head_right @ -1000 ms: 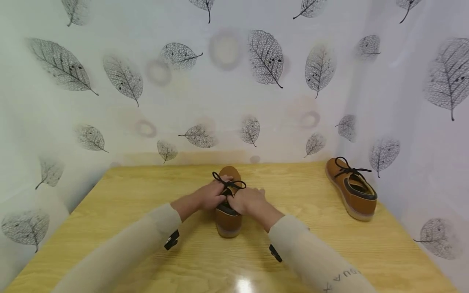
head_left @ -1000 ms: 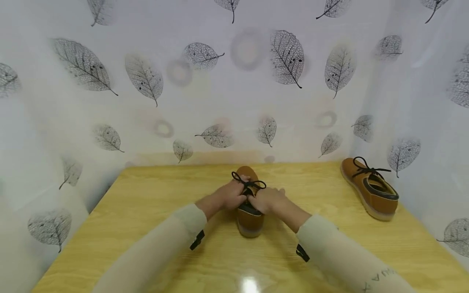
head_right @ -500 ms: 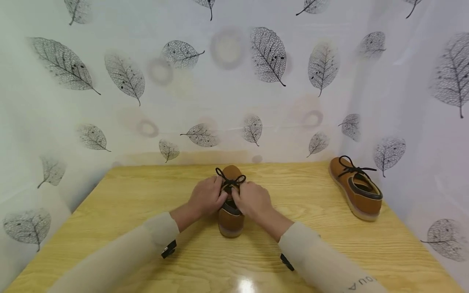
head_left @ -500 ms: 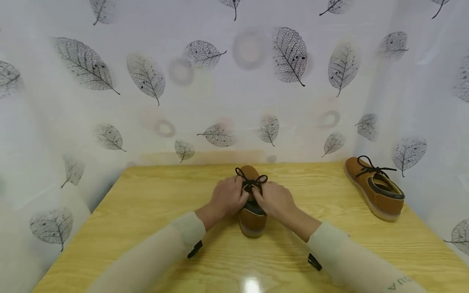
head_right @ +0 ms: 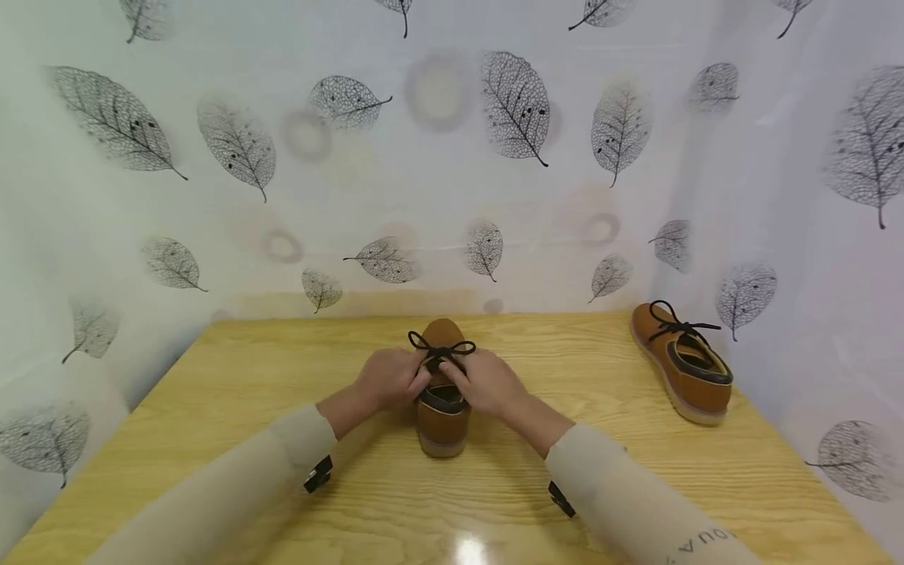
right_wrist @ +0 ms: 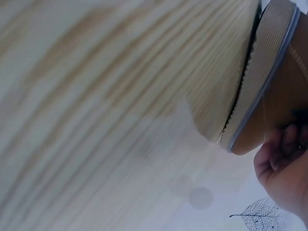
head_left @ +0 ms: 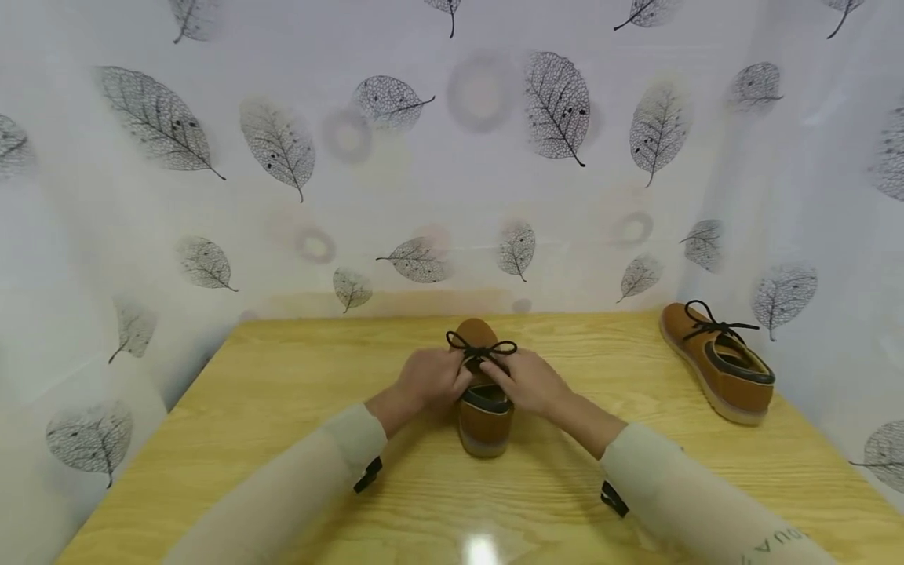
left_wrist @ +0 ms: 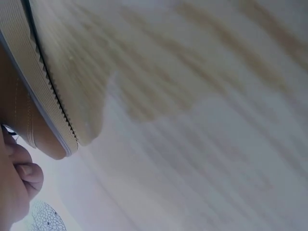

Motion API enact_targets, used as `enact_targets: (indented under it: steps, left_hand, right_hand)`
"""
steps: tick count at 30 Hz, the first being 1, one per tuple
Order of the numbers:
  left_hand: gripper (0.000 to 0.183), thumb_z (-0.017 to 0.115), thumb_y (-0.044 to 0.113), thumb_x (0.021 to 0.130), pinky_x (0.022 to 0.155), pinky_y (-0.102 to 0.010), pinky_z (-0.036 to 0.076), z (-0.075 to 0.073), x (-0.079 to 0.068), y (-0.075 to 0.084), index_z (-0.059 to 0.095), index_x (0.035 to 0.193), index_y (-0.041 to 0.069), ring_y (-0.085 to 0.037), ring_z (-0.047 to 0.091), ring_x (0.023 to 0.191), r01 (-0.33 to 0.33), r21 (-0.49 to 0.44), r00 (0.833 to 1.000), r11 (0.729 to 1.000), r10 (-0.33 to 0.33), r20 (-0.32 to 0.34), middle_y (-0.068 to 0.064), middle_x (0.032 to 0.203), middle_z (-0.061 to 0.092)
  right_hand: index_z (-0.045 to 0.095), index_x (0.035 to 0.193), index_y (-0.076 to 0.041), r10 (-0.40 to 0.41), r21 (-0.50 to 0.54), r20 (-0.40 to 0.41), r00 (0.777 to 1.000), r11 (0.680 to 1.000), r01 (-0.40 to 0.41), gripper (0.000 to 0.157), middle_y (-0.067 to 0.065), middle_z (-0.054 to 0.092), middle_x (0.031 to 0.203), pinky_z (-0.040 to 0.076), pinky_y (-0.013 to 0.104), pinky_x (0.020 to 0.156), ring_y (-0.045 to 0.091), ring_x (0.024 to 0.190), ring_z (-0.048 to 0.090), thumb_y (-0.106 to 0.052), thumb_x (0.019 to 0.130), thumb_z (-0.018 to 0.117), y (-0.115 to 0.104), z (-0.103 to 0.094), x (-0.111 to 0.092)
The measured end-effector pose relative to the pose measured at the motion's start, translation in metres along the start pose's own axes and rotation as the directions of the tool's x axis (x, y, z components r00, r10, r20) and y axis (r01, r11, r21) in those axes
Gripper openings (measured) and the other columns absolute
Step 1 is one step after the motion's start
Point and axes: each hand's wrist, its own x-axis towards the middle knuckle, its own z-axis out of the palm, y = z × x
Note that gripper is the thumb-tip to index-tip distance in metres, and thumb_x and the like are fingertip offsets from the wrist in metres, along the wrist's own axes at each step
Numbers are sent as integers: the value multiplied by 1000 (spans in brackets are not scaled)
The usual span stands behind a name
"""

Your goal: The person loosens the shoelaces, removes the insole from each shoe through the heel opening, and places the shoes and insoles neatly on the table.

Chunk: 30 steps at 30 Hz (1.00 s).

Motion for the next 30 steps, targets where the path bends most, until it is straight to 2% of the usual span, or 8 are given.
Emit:
enact_targets:
  steps: [4,8,11,16,20,23,26,30]
  left_hand:
    - [23,46,25,93,52,-39,47,-3,-5,-9,61,81,12,-22,55,54,-49,-65,998,997,51,29,-2,61,57]
    - [29,41,24,97,64,-39,52,-10,-9,-19,66,108,13,-21,62,65,-67,-134,986,989,86,141,-4,73,64]
    - [34,39,26,100,69,-40,54,-11,-10,-22,65,120,14,-21,66,71,-73,-161,984,984,97,147,-5,80,69]
    - [24,46,24,101,61,-37,52,-5,-13,-22,67,97,13,-19,63,63,-111,-216,994,970,113,-4,-2,72,66]
    - [24,50,20,101,54,-32,47,-2,-16,-19,56,78,14,-14,54,55,-146,-191,985,971,123,-125,2,63,56]
    - [21,51,18,100,52,-31,46,0,-18,-19,57,80,12,-13,51,53,-200,-121,962,972,171,-212,1,64,56]
    - [23,47,18,100,47,-29,44,2,-19,-19,57,81,10,-13,49,50,-241,-31,932,970,223,-287,0,63,56]
    - [29,43,20,100,42,-28,39,5,-22,-20,54,74,11,-12,44,45,-239,42,905,970,239,-351,-1,60,54]
  right_hand:
    - [70,121,-10,-66,11,52,997,998,65,35,7,73,105,55,42,82,23,95,70,-33,105,48,1,2,-3]
    - [66,128,-9,-160,45,97,982,987,156,38,8,71,112,54,41,84,21,99,69,-32,107,45,0,0,-4]
    - [64,131,-10,-191,103,114,975,978,179,39,3,71,99,53,36,78,12,79,67,-32,107,43,2,-2,-3]
    - [63,133,-12,-160,232,104,982,964,133,39,-1,64,70,50,27,59,5,52,55,-33,107,45,6,1,-3]
    - [64,132,-10,-158,243,44,986,959,143,41,3,71,81,54,28,64,8,65,64,-35,106,45,5,4,-5]
    - [68,126,-7,-154,185,2,988,971,151,39,0,69,80,52,28,68,7,68,60,-32,107,44,4,5,-7]
    - [71,117,-5,-153,113,-13,988,982,153,36,-7,54,65,48,28,64,6,61,51,-26,107,43,4,5,-10]
    - [70,100,-9,-193,-17,-42,980,981,193,31,-10,43,60,48,30,62,7,60,48,-22,107,44,3,7,-13]
